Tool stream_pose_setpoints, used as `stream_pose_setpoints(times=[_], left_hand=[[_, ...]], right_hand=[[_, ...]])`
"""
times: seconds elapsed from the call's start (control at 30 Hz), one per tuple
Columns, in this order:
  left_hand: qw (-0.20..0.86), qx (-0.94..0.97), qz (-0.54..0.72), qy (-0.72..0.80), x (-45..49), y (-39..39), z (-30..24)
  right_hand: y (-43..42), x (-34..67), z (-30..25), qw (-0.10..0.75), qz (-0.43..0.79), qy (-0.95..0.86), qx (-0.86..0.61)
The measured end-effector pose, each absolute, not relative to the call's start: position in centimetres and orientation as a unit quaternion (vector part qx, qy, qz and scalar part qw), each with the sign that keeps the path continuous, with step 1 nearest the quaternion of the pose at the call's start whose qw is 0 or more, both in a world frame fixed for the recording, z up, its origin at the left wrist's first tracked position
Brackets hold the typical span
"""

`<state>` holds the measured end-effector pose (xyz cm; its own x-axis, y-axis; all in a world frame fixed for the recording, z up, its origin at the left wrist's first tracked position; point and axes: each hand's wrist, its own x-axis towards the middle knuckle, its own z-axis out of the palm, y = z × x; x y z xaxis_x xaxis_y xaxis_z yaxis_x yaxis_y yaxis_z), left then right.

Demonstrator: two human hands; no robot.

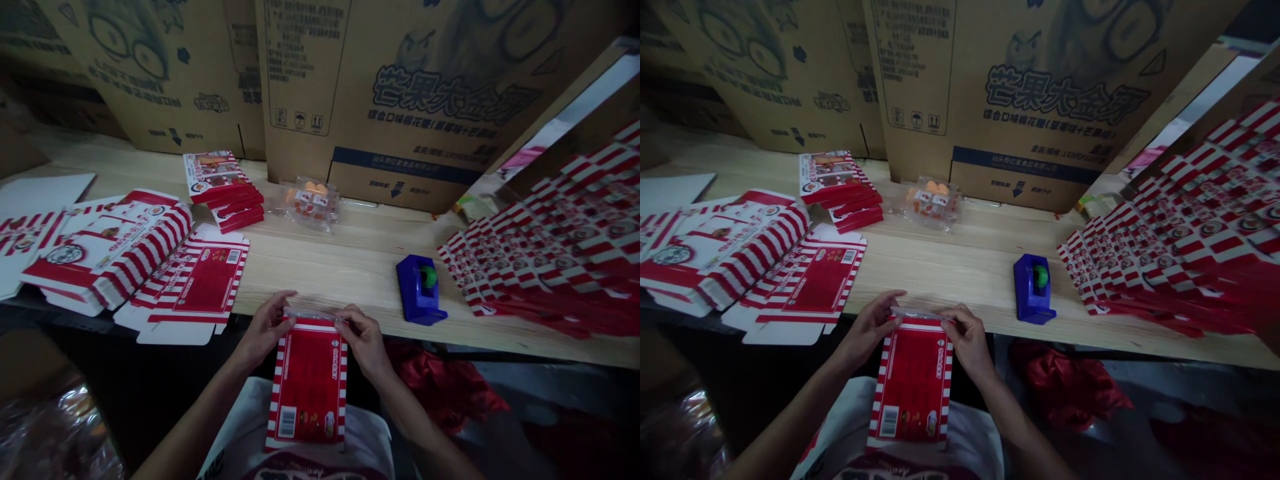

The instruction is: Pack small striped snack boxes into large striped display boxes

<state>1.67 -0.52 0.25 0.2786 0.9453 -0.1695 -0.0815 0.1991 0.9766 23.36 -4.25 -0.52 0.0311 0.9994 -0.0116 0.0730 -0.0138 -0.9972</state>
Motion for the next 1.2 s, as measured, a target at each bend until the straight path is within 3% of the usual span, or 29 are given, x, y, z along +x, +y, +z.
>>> stream_pose_setpoints(times=[0.13,0.3,0.67,0.97,1.2], left_hand=[[0.569,0.594,0.372,0.43,0.6,-0.3,0.3],[0.575,0.602,0.35,0.429,0.0,-0.4,0.9],[0.699,0.523,0.254,0.416,-0.7,3.4,3.8],[0.608,0.65,0.285,0.355,-0.9,1.6,3.0],[0.669,0.519,0.39,0.364,1.5,-0.9,0.6]], right_hand=[[-4.4,23.8,-0.3,0.453,0.439,-0.585,-0.51],[-4.3,24.0,-0.1,0.425,0.473,-0.576,-0.514],[-1.3,23.9,3.9,0.368,0.516,-0.56,-0.534],[-3.4,24.7,2.7,0.427,0.422,-0.615,-0.511],[-5.7,23.8,1.0,0.498,0.37,-0.578,-0.531]])
